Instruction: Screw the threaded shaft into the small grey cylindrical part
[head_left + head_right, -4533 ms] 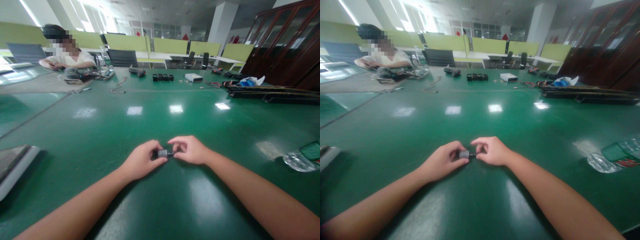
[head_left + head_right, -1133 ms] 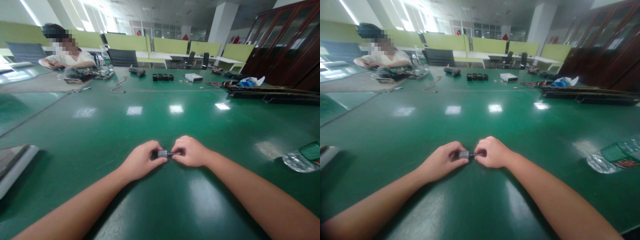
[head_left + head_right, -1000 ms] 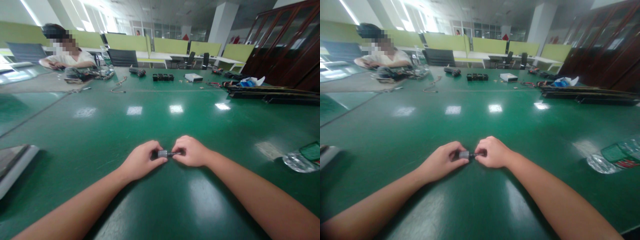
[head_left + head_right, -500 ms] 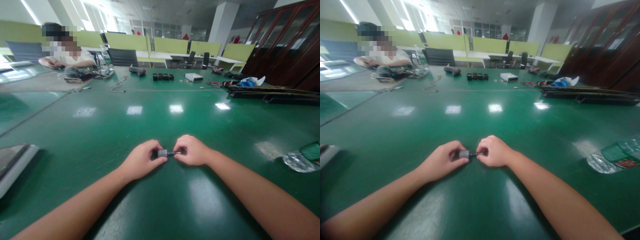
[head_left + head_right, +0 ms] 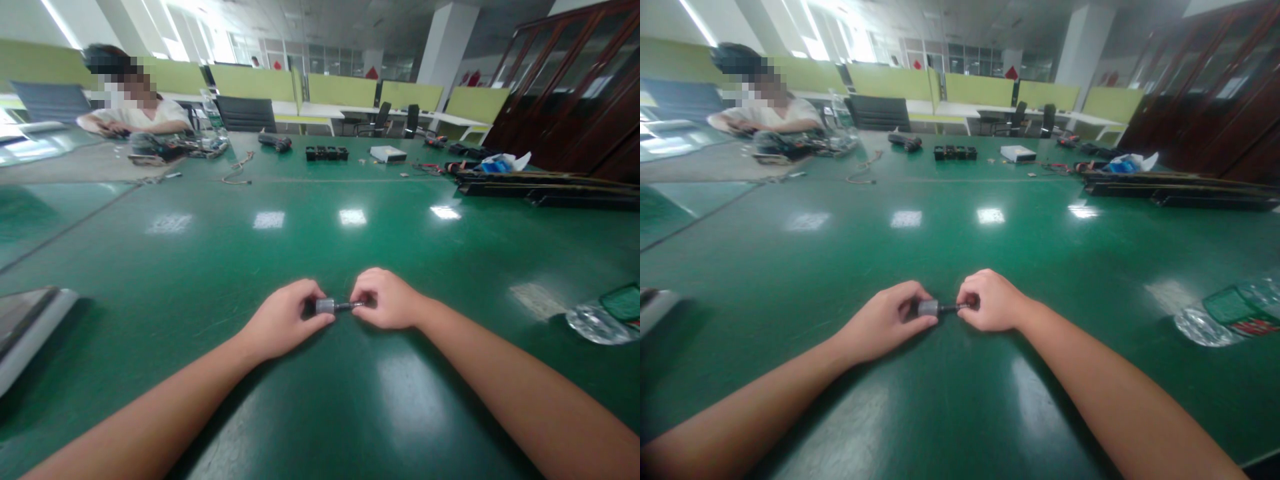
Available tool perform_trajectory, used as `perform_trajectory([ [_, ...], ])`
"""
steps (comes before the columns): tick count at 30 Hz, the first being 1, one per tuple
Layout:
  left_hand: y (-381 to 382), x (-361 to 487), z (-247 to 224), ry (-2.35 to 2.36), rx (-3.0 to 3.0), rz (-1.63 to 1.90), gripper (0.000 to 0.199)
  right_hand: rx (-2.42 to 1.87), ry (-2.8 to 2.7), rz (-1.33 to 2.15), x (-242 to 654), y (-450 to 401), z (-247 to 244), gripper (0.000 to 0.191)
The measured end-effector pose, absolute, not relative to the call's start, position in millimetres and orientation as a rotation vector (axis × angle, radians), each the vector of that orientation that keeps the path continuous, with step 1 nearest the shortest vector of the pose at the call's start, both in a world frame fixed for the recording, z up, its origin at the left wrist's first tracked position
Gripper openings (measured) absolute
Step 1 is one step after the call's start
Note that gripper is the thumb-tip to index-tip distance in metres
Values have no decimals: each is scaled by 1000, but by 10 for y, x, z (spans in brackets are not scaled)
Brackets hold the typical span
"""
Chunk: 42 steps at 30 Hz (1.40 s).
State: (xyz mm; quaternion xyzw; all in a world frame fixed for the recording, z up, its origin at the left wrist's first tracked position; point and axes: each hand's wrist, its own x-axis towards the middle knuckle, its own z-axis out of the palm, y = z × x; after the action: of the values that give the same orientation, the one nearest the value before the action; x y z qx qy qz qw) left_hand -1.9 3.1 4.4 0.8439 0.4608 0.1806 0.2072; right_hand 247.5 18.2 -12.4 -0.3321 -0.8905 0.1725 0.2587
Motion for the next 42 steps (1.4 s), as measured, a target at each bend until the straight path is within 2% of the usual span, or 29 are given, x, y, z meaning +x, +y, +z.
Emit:
perform_trajectory([
  [25,24,-12,44,1292,2348,510,27,-916,-2406,521,2588,243,-114,5],
  [33,30,-23,47,1290,2349,514,26,-1035,-2356,655,2711,318,-122,5],
  [42,27,-23,30,1285,2335,541,25,-900,-2385,617,2619,266,-102,4],
])
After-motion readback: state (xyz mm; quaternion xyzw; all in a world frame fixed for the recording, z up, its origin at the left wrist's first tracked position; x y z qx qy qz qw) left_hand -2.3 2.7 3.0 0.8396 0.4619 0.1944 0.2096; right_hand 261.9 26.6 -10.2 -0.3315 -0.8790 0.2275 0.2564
